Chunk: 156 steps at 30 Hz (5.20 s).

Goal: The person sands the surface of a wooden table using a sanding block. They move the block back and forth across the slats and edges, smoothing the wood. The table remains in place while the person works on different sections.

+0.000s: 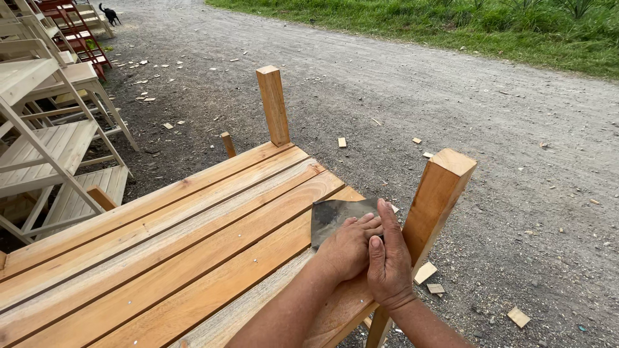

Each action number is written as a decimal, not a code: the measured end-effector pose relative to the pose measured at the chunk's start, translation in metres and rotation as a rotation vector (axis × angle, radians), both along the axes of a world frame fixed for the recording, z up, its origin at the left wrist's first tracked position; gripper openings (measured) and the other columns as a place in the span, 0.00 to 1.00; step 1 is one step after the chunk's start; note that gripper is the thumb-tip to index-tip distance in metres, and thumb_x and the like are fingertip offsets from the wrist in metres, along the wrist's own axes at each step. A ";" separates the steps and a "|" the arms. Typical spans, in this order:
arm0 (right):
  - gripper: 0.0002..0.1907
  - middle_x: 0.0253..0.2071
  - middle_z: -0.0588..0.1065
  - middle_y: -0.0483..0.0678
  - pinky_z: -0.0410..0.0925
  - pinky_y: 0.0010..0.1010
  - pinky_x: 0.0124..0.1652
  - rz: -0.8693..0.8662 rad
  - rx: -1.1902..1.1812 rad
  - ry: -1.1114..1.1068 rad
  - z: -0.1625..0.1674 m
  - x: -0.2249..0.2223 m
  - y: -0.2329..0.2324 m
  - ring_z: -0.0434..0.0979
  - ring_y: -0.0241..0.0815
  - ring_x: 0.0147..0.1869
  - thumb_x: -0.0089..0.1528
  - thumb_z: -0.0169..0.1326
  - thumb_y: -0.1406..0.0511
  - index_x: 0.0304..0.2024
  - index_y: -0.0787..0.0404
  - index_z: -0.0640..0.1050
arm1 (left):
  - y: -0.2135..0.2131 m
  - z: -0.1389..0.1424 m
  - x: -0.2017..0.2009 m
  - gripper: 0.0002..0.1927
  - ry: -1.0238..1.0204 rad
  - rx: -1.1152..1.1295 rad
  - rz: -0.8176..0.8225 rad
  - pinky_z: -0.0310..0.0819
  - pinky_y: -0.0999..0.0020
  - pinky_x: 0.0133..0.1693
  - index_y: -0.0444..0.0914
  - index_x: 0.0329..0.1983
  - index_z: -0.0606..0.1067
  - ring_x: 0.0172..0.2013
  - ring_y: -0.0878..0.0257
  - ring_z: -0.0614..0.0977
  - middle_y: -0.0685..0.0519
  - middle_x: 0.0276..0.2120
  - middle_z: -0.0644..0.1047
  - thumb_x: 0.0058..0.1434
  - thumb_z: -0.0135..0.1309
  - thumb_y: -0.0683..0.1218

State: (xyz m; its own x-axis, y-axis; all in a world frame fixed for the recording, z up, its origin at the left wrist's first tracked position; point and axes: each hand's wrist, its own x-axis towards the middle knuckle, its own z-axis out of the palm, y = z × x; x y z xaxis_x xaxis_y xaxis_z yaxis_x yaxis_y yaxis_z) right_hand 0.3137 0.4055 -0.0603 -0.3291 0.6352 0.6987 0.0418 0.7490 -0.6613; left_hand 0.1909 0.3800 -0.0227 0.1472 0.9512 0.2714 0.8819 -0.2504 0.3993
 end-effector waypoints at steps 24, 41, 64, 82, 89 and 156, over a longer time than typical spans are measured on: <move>0.29 0.71 0.65 0.59 0.58 0.38 0.69 0.030 -0.189 -0.003 -0.003 0.012 0.021 0.63 0.51 0.76 0.72 0.35 0.57 0.72 0.66 0.61 | 0.018 -0.001 0.014 0.26 -0.005 -0.103 0.433 0.42 0.54 0.71 0.41 0.68 0.66 0.74 0.55 0.54 0.50 0.73 0.60 0.67 0.46 0.50; 0.26 0.65 0.71 0.58 0.64 0.39 0.64 -0.023 -0.202 -0.153 0.005 0.022 0.025 0.71 0.52 0.69 0.72 0.36 0.57 0.69 0.60 0.66 | -0.011 -0.017 0.030 0.25 0.032 -0.015 0.563 0.44 0.55 0.71 0.39 0.68 0.67 0.74 0.55 0.56 0.49 0.73 0.60 0.67 0.42 0.44; 0.27 0.70 0.65 0.56 0.48 0.42 0.73 -0.246 0.065 -0.760 -0.009 -0.016 0.036 0.56 0.53 0.77 0.58 0.43 0.70 0.61 0.67 0.73 | -0.090 -0.021 0.001 0.24 0.010 -0.063 0.532 0.43 0.53 0.71 0.40 0.68 0.67 0.73 0.55 0.56 0.51 0.73 0.61 0.69 0.41 0.46; 0.27 0.75 0.57 0.50 0.42 0.38 0.75 -0.258 0.052 -0.961 0.001 -0.029 0.033 0.48 0.45 0.81 0.67 0.34 0.63 0.69 0.60 0.65 | -0.092 0.009 -0.013 0.26 0.049 -0.241 0.577 0.35 0.58 0.73 0.41 0.73 0.60 0.76 0.60 0.48 0.55 0.76 0.53 0.71 0.36 0.44; 0.28 0.75 0.58 0.50 0.42 0.38 0.74 -0.251 0.077 -0.927 0.003 -0.028 0.029 0.48 0.45 0.80 0.68 0.35 0.61 0.69 0.60 0.64 | -0.122 0.003 -0.013 0.25 0.042 -0.261 0.562 0.35 0.58 0.73 0.43 0.73 0.60 0.76 0.62 0.47 0.57 0.76 0.52 0.72 0.34 0.48; 0.22 0.69 0.68 0.51 0.51 0.39 0.74 -0.199 0.152 -0.760 -0.009 -0.020 0.034 0.60 0.47 0.77 0.67 0.43 0.64 0.62 0.61 0.75 | -0.207 -0.001 -0.081 0.19 0.042 -0.303 0.619 0.38 0.62 0.75 0.61 0.60 0.75 0.75 0.70 0.52 0.70 0.73 0.60 0.69 0.42 0.57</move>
